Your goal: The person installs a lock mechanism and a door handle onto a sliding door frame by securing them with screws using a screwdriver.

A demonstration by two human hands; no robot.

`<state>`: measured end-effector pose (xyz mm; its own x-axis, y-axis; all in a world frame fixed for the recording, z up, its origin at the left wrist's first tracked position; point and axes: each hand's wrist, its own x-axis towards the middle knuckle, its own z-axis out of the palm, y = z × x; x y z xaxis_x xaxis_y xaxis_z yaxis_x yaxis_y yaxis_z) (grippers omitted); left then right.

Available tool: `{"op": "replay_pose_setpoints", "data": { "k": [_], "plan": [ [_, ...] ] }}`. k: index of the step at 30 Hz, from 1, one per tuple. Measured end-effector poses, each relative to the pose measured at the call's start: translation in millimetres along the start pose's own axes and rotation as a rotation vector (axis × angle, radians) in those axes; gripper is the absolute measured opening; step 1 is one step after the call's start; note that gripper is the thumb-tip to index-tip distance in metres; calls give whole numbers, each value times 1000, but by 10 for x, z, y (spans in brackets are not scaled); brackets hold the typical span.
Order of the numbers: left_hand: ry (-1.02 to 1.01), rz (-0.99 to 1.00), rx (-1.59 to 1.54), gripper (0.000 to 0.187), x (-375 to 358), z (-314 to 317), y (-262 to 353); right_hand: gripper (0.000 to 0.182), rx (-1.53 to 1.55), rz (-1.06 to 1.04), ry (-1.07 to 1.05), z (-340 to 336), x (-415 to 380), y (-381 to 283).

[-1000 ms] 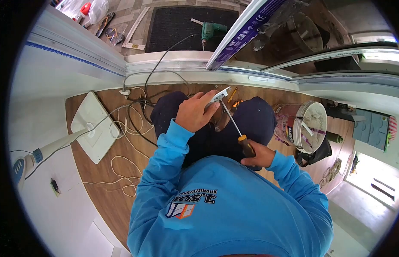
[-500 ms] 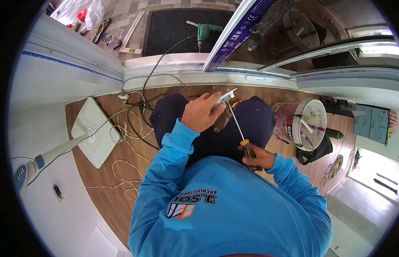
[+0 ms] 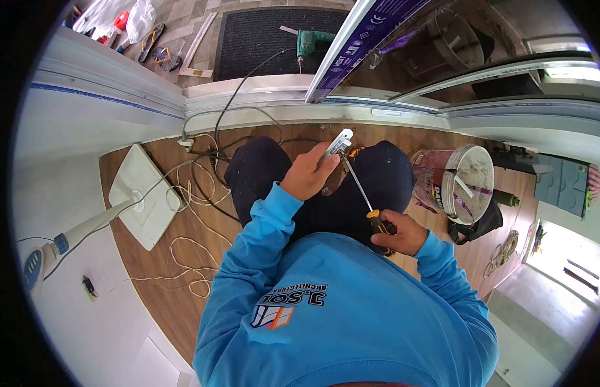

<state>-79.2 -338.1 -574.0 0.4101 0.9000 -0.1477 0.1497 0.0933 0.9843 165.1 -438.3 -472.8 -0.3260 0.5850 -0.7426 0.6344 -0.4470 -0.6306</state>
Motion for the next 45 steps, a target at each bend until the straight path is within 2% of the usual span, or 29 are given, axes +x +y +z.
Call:
{"op": "replay_pose_setpoints", "data": {
  "k": [6, 10, 13, 15, 16, 18, 22, 24, 25, 27, 28, 29, 33, 35, 37, 38, 40, 41, 43, 44, 45],
  "plan": [
    [13, -65, -30, 34, 10, 58, 38, 36, 88, -1, 18, -77, -98, -51],
    [69, -28, -11, 34, 24, 88, -22, 34, 170, -9, -1, -114, -126, 29],
    [95, -7, -132, 32, 53, 95, -89, 29, 262, -51, -17, -146, -118, 55],
    [-15, -210, -451, 30, 61, 60, -66, 27, 320, -112, 36, -142, -87, -9],
    [-17, -210, -450, 30, 63, 64, -51, 25, 377, -171, 87, -150, -68, -38],
    [-26, -306, -695, 26, 66, 58, -20, 22, 372, -215, 87, -198, -8, -50],
    [-23, -383, -848, 30, 118, 68, 81, 22, 315, -281, 223, -279, 94, -125],
    [19, -424, -1094, 34, 188, 89, 126, 25, 110, -356, 289, -291, 136, -165],
    [-29, -387, -1156, 40, 227, 87, 101, 25, 110, -357, 287, -269, 149, -184],
    [-10, -352, -1249, 41, 265, 79, 196, 26, 128, -302, 151, -221, 168, -218],
    [7, -320, -1341, 42, 278, 73, 242, 26, 125, -301, 149, -188, 172, -210],
    [-82, -251, -1466, 44, 297, 47, 171, 27, 82, -281, 117, -145, 186, -178],
    [-8, -252, -1466, 42, 294, 14, 283, 27, -23, -287, 85, -33, 234, -41],
    [-49, -235, -1535, 40, 326, 33, 92, 27, -24, -267, 80, -28, 218, -65],
    [-91, -217, -1602, 38, 337, 52, 0, 23, 292, -46, -24, -65, 136, -163],
    [-29, -263, -1637, 37, 340, 63, -41, 23, 293, -44, -24, -81, 104, -178],
    [32, -311, -1674, 35, 361, 73, -99, 23, 559, 35, -138, -143, 28, -185],
    [66, -287, -1673, 34, 367, 72, -138, 23, 558, 38, -138, -194, -28, -207],
    [114, -255, -1656, 35, 374, 38, -161, 40, 525, 1, -179, -305, -121, -242],
    [119, -255, -1659, 35, 371, 37, -171, 40, 523, 4, -183, -351, -131, -214],
    [141, -266, -1584, 36, 368, 22, -140, 36, 566, -122, -148, -395, -128, -182]
  ]
}}
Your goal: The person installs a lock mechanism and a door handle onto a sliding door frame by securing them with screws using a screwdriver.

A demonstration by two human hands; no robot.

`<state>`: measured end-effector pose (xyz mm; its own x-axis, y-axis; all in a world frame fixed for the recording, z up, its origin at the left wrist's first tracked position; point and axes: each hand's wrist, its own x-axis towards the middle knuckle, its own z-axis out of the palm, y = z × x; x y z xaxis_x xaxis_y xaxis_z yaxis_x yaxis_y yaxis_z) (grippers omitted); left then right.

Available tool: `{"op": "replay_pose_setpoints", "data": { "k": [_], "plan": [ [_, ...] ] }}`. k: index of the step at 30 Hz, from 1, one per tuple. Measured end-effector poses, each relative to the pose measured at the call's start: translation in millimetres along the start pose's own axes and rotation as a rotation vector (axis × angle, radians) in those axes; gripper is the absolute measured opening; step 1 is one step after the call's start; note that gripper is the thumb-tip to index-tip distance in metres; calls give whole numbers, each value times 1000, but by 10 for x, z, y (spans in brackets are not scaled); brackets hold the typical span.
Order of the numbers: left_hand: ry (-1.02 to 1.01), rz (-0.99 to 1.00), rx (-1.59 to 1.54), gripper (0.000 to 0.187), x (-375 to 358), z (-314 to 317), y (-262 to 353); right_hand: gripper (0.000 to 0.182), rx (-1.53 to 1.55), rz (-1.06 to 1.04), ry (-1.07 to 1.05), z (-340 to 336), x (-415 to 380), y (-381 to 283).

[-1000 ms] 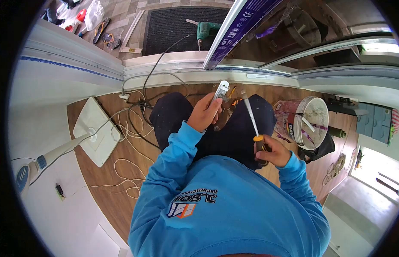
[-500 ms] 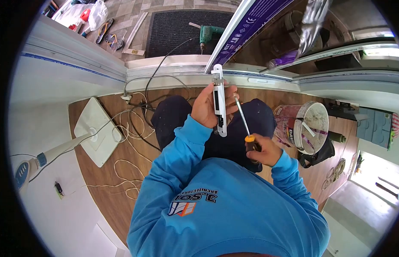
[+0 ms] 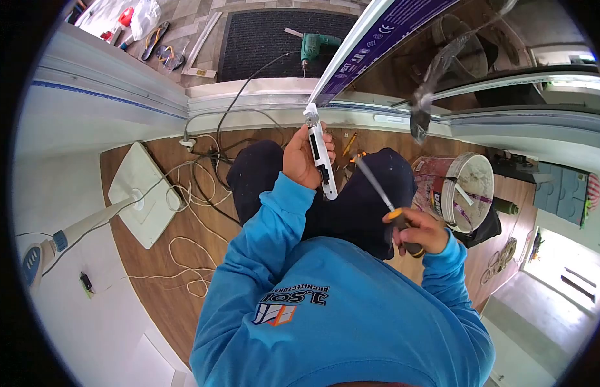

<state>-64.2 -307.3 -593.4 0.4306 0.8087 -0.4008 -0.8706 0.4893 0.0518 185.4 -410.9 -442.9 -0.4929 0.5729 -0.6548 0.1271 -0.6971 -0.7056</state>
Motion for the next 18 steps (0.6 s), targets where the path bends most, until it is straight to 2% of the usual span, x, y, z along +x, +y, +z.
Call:
{"op": "replay_pose_setpoints", "data": {
  "k": [1, 2, 3, 5, 7, 8, 10, 11, 14, 16, 18],
  "plan": [
    [25, 15, 71, 36, -5, 23, 12, 33, 31, -134, 0, -38, 17, 8],
    [24, 18, 69, 36, -10, 30, 16, 32, -2, -261, 107, -52, 91, 58],
    [8, -26, 96, 37, -21, 32, 15, 32, -6, -262, 107, -12, 195, -15],
    [-10, -65, 123, 37, -51, 46, -20, 25, -593, -392, 417, 122, 568, -251],
    [-1, -64, 154, 37, -97, 60, -57, 22, -762, -715, 556, 268, 1041, -431],
    [-55, -6, 173, 36, -62, -19, -105, 22, -761, -720, 540, 301, 1207, -484],
    [-8, -40, 120, 36, -131, 38, -101, 30, -1072, -842, 545, 320, 1482, -615],
    [34, -94, 67, 35, -220, 130, -75, 30, -1074, -862, 519, 356, 1520, -675],
    [140, -52, 190, 30, -535, 437, 28, 26, -1222, -642, 466, 544, 1384, -898],
    [164, -49, 248, 30, -846, 859, 108, 25, -1222, -639, 399, 705, 1153, -1157],
    [273, -89, 362, 31, -1190, 1305, 185, 25, -1223, -610, 346, 870, 872, -1439]
  ]
}}
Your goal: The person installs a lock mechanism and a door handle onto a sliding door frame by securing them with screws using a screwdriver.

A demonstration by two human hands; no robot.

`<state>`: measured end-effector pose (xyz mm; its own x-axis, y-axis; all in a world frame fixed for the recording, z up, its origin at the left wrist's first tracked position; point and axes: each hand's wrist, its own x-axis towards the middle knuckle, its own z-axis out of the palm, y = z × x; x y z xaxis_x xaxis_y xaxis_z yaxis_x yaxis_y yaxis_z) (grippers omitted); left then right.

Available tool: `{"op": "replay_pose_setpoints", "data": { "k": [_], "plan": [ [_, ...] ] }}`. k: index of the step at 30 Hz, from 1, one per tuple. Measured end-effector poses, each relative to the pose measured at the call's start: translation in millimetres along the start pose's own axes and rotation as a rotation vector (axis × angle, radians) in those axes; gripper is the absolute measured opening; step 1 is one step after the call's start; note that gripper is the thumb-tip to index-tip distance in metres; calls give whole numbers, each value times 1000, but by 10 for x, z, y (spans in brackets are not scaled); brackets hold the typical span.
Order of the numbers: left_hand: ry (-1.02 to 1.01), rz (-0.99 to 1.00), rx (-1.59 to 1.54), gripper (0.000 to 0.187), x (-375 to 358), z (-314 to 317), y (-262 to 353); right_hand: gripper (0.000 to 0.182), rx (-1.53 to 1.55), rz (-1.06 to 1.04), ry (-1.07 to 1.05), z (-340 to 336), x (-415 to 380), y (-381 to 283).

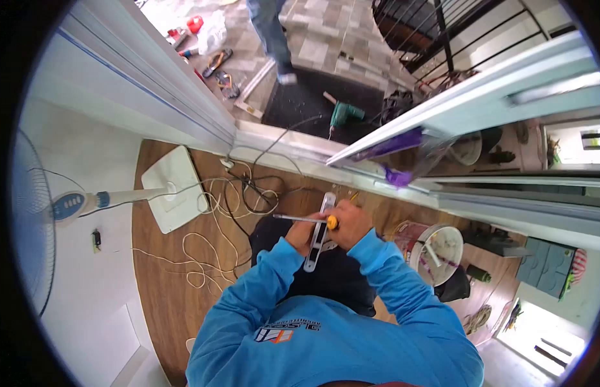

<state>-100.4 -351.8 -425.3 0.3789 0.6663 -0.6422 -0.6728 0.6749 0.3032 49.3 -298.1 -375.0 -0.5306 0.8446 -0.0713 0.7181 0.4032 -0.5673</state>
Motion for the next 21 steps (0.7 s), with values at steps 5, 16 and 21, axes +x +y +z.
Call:
{"op": "replay_pose_setpoints", "data": {
  "k": [5, 16, 21],
  "plan": [
    [-35, -145, -42, 34, -1000, 665, 366, 19, 128, -51, -28, -869, -121, -772],
    [-172, 54, -153, 32, -2197, 1973, 860, 13, 846, 170, 198, -2585, -509, -2222],
    [-95, 42, -141, 38, -2499, 2413, 988, 12, 939, 379, 290, -2726, -887, -2159]
  ]
}}
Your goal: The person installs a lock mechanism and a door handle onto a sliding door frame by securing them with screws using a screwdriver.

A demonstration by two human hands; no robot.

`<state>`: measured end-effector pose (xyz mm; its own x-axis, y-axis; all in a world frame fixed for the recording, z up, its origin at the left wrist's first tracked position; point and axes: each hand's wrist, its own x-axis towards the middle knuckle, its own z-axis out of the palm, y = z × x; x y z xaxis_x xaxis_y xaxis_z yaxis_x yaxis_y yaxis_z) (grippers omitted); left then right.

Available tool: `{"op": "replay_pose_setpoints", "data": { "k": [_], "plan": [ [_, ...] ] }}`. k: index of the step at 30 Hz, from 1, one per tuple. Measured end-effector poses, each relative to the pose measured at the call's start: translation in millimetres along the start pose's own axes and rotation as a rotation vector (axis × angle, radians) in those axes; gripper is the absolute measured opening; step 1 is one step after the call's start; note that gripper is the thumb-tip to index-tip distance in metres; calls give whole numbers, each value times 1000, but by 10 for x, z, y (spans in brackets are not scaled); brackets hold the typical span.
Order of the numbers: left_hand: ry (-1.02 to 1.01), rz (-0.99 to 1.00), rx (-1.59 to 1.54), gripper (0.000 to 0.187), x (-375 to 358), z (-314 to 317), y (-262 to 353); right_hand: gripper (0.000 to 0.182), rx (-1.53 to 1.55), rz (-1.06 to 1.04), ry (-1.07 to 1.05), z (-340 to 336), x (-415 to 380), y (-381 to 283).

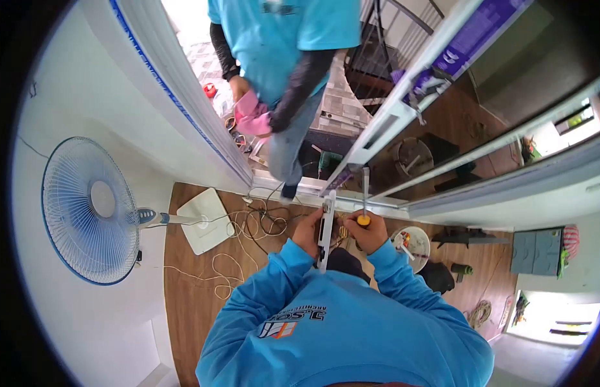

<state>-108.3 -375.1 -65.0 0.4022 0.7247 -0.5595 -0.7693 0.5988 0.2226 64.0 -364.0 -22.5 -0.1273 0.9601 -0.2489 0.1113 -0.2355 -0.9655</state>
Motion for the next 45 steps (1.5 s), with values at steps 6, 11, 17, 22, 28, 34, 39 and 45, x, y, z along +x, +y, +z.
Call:
{"op": "replay_pose_setpoints", "data": {
  "k": [6, 11, 17, 22, 28, 34, 39, 45],
  "plan": [
    [-21, 46, -16, 40, 294, 133, -422, 21, -631, -430, -7, -275, -186, -54],
    [-238, -34, -204, 40, 392, 365, -753, 30, -559, -358, -1, -705, -236, 117],
    [-237, -23, -44, 33, 479, 423, -1051, 28, -251, -207, 221, -959, -219, 9],
    [-19, 70, 59, 25, 548, 549, -1177, 24, -251, -185, 133, -1091, -110, 158],
    [-97, 86, -20, 33, 489, 551, -1011, 15, 232, 17, -32, -1248, -153, -44],
    [-40, 318, 201, 24, 432, 518, -799, 12, 439, 105, -231, -1168, -75, 35],
    [48, 541, 576, 11, 236, 727, -491, 14, 513, 88, -106, -846, -44, -63],
    [173, 1047, 1550, 28, 98, 716, -117, 33, -107, -257, 290, -154, -61, -223]
  ]
}}
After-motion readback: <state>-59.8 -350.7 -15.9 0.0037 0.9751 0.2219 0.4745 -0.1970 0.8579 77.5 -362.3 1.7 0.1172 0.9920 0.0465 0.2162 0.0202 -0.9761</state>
